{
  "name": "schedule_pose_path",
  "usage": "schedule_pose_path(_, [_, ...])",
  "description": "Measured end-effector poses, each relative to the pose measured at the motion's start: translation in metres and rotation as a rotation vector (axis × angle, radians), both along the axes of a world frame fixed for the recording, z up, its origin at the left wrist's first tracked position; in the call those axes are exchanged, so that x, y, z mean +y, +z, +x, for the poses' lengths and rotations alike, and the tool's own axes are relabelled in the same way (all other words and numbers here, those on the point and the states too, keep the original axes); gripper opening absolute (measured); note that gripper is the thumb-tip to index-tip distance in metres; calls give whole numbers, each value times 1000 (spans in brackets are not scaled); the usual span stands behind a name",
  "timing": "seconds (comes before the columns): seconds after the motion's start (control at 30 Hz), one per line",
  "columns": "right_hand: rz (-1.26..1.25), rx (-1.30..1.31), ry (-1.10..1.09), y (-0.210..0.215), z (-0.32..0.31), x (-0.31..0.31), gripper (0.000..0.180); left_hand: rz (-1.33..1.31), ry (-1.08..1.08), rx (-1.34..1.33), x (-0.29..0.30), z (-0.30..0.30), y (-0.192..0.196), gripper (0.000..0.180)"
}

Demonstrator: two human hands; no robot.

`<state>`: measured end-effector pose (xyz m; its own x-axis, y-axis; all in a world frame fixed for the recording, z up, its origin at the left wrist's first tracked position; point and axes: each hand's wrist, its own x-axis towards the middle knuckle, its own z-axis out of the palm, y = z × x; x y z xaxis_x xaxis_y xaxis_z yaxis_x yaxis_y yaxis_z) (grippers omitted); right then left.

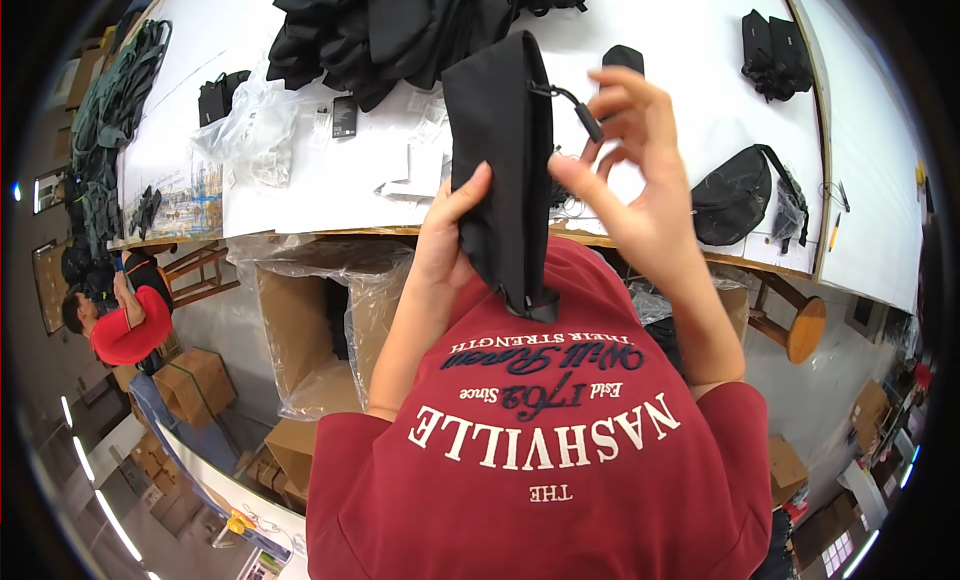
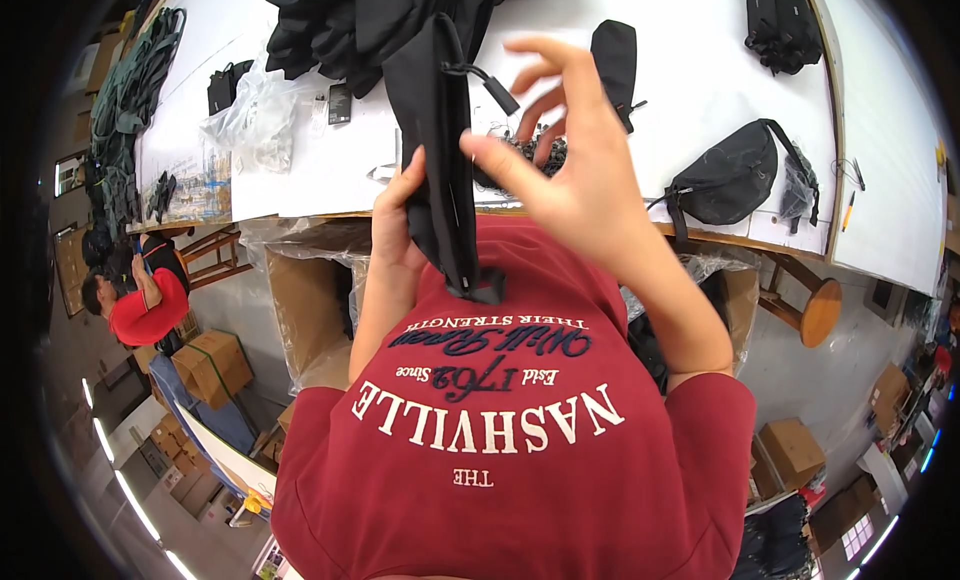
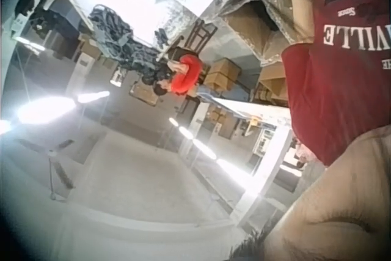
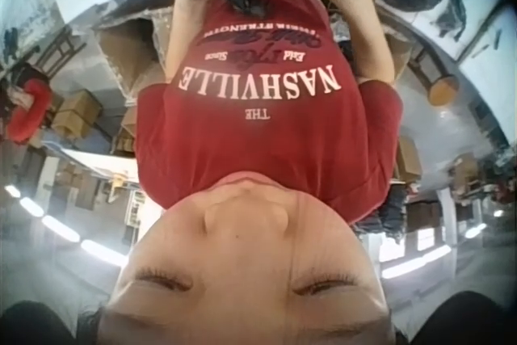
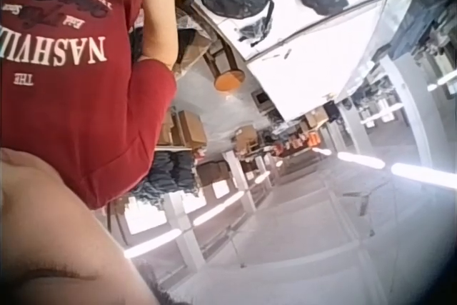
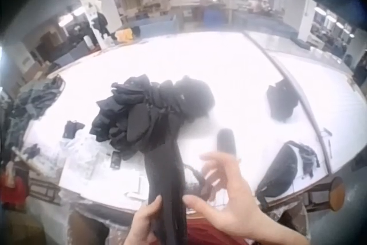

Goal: Inspecting black pouches, checking zippers, and stacking them before placing the batch into a lined box.

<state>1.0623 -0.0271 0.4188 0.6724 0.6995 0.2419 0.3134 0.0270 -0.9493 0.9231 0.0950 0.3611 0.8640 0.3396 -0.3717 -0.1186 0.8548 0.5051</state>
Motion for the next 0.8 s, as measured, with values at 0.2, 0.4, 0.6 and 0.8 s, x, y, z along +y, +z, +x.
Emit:
schedule_pose_path(0.2, [-135,329,199,-16,-19,-12,20,615,82,130,-5,3,-6,53])
schedule_pose_path(0.4, [-269,80,305,-18,-12,-16,17,1217,-180,286,-13,-10,31,37])
schedule_pose_path(0.6, [-431,40,233,-22,11,-23,17,1368,-136,450,9,-23,32,18])
schedule_pose_path(0.8, [-351,-100,145,-16,6,-20,7,1106,-157,461,14,-32,32,19])
